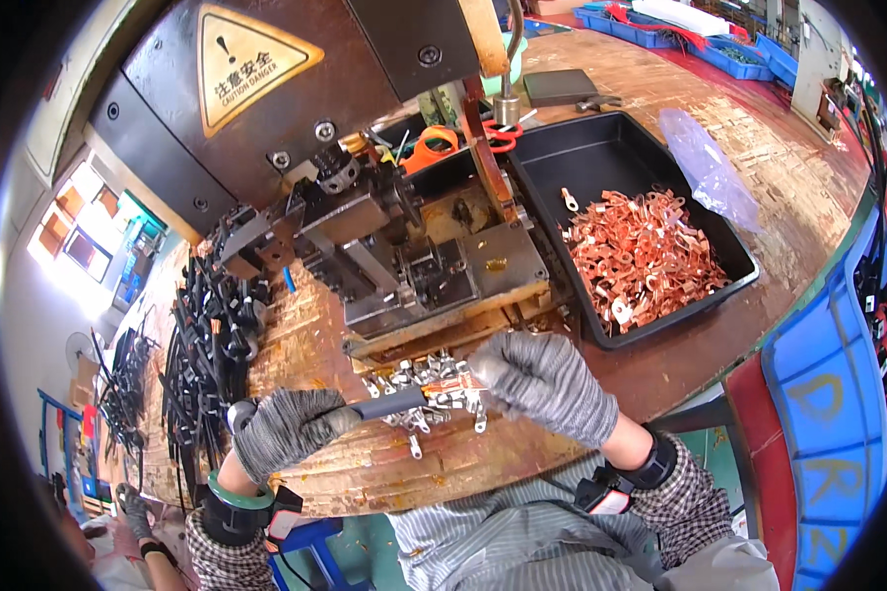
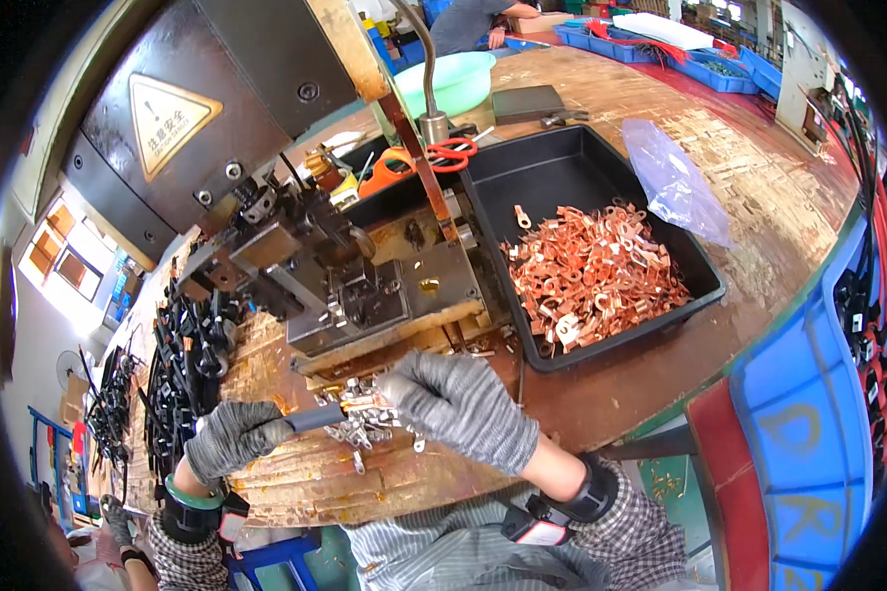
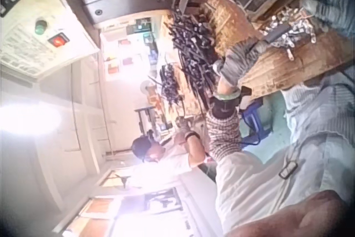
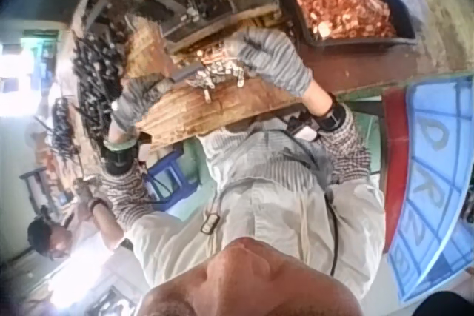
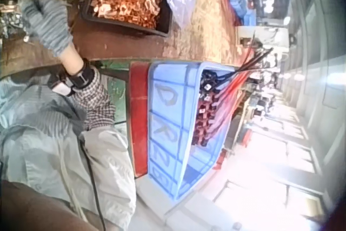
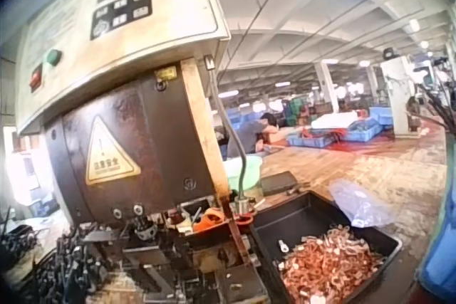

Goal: Crimping metal connectors onto wires using a specialized machine.

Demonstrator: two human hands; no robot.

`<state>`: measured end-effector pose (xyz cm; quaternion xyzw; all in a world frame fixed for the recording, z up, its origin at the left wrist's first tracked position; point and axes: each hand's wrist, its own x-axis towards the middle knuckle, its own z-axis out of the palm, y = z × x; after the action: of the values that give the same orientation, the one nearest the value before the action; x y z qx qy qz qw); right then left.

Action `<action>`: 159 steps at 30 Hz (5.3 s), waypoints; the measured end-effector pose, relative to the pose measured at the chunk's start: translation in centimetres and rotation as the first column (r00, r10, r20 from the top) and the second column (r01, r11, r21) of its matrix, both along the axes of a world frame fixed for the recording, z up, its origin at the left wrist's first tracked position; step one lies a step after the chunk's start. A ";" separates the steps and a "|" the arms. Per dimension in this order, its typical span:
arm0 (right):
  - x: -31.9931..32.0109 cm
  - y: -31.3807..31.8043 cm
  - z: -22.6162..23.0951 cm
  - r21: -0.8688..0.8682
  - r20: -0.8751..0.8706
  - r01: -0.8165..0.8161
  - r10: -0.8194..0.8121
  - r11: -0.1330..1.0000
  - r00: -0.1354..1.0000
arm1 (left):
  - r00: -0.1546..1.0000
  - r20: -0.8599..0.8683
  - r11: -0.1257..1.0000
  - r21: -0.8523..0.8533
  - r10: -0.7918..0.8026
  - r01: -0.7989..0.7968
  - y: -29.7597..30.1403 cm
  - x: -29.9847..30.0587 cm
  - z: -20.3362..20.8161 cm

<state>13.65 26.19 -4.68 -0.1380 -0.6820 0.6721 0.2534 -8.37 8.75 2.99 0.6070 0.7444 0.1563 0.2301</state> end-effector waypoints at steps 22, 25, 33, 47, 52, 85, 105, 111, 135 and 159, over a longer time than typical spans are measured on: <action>4.6 -6.9 -2.8 0.219 0.047 0.346 -0.364 0.912 0.930 | 0.937 -0.251 0.867 0.377 -0.245 0.327 1.3 8.2 -7.0; 4.3 -6.6 -2.4 0.138 0.082 0.310 -0.323 0.941 0.943 | 0.924 -0.293 0.864 0.365 -0.245 0.345 1.5 8.1 -7.1; 3.5 -8.0 -2.3 0.281 0.081 0.335 -0.370 0.899 0.926 | 0.875 -0.401 0.855 0.316 -0.273 0.412 -0.1 7.4 -7.7; 4.9 -8.2 -6.7 -0.042 0.115 0.421 -0.414 0.906 0.903 | 0.482 -0.504 0.690 0.410 0.717 -0.597 -13.1 -9.6 -8.7; 5.4 -8.5 -5.9 0.027 0.069 0.470 -0.471 0.882 0.880 | 0.534 -0.174 0.561 0.277 0.828 -0.780 -14.3 -9.6 -9.0; 44.6 -4.0 24.5 0.621 -0.210 0.725 -0.954 -0.298 -0.213 | 0.928 -0.064 0.712 0.623 -0.366 0.324 -1.0 10.1 -5.5; 52.4 13.5 3.3 0.730 0.513 0.360 -0.814 0.581 0.274 | 0.856 -0.442 0.961 0.185 0.267 -0.204 -4.4 8.2 -8.5; 33.4 -0.2 15.3 0.768 0.520 0.165 -0.753 0.619 0.403 | 0.994 -0.106 0.943 0.324 -0.039 0.072 -1.7 6.6 -4.0; 5.8 -4.2 8.2 0.697 0.695 -0.702 -0.384 0.149 0.609 | 0.421 -0.823 0.844 0.125 0.381 -0.521 -16.3 -21.7 -6.2; 2.2 -12.2 -0.9 0.937 0.348 -0.347 -0.046 0.031 0.936 | 0.368 -0.648 0.702 -0.380 -0.667 0.603 -7.4 1.3 -1.4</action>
<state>15.86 14.00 -5.59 0.0542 -0.9930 0.0111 0.1040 -7.08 1.32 1.59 0.8426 0.4823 -0.2376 -0.0316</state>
